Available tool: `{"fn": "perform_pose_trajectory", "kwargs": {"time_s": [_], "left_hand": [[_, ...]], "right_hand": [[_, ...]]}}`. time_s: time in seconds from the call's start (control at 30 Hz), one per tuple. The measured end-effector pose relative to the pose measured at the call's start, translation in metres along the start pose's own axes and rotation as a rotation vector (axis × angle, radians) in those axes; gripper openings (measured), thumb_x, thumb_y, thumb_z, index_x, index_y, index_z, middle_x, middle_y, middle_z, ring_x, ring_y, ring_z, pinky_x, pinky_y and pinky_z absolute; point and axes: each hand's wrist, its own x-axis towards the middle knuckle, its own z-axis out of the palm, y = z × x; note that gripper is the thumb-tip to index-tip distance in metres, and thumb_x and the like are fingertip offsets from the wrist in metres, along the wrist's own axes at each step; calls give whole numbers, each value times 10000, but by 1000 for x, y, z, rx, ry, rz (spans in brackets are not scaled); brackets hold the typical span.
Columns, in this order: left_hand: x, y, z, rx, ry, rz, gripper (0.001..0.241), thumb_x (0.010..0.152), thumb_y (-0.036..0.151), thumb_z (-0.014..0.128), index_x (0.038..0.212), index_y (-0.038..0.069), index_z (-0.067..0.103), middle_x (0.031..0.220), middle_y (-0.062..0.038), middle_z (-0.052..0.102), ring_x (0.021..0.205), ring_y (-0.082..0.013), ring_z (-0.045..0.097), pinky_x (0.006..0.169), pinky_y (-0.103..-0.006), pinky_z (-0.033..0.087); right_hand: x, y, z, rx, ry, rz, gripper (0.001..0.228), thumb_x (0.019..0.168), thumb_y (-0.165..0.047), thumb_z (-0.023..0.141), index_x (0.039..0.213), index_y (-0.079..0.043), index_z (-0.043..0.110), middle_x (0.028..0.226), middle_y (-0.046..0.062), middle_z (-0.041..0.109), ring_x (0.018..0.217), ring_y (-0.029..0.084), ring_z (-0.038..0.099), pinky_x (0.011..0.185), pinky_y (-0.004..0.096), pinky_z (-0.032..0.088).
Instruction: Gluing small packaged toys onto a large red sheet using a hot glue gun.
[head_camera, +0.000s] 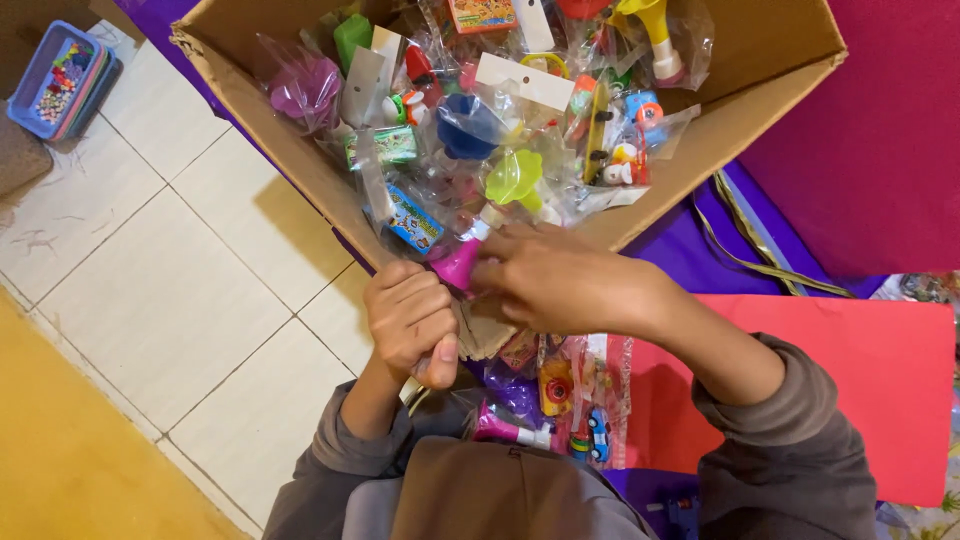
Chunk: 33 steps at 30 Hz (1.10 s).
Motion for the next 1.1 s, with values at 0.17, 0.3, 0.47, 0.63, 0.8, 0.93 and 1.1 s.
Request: {"fn": "perform_pose_trajectory", "kwargs": {"time_s": [0.17, 0.3, 0.47, 0.63, 0.8, 0.93, 1.1], "left_hand": [[2, 1, 0, -2, 19, 0, 387, 882, 263, 457, 512, 193, 369, 498, 18, 275, 384, -147, 300, 531, -326, 310], [1, 0, -1, 1, 6, -14, 380, 890, 254, 441, 521, 195, 369, 509, 17, 282, 390, -149, 308, 533, -324, 315], [3, -2, 4, 4, 42, 1, 383, 873, 243, 453, 503, 197, 363, 492, 26, 258, 376, -147, 275, 513, -330, 299], [6, -6, 8, 7, 67, 24, 378, 865, 230, 454, 501, 204, 358, 491, 36, 259, 374, -139, 275, 509, -330, 287], [5, -6, 12, 3, 136, 37, 365, 832, 239, 478, 484, 208, 368, 475, 59, 234, 377, -121, 248, 504, -338, 272], [5, -3, 7, 11, 110, 14, 381, 862, 229, 466, 495, 203, 365, 484, 46, 244, 382, -125, 263, 506, -339, 278], [3, 0, 4, 16, 58, -41, 416, 896, 229, 453, 490, 189, 367, 483, 31, 259, 386, -140, 273, 511, -328, 295]], "right_hand": [[26, 40, 11, -167, -169, 285, 342, 861, -319, 683, 1178, -225, 772, 1082, 134, 757, 1111, 389, 679, 878, 530, 567], [44, 134, 58, -329, 26, 589, 194, 787, -307, 706, 905, -204, 820, 812, 128, 758, 807, 401, 762, 657, 538, 594], [14, 128, 45, -403, 149, 524, 272, 793, -320, 742, 1039, -210, 771, 798, 132, 757, 788, 369, 764, 676, 474, 564], [-3, 53, -3, -240, 73, 402, 363, 844, -291, 747, 1182, -160, 716, 924, 235, 747, 840, 431, 759, 729, 521, 607], [25, 21, -4, 71, 54, -88, 312, 838, -77, 633, 1131, -37, 733, 1165, 215, 730, 1040, 455, 678, 855, 526, 560], [56, 56, 49, -169, -56, 45, 545, 824, -311, 714, 1350, -175, 672, 1481, 179, 546, 1191, 435, 605, 957, 599, 512], [62, 74, 66, -525, 295, 123, 200, 869, -234, 655, 1009, -241, 798, 982, 22, 722, 961, 272, 677, 696, 400, 561]]}}
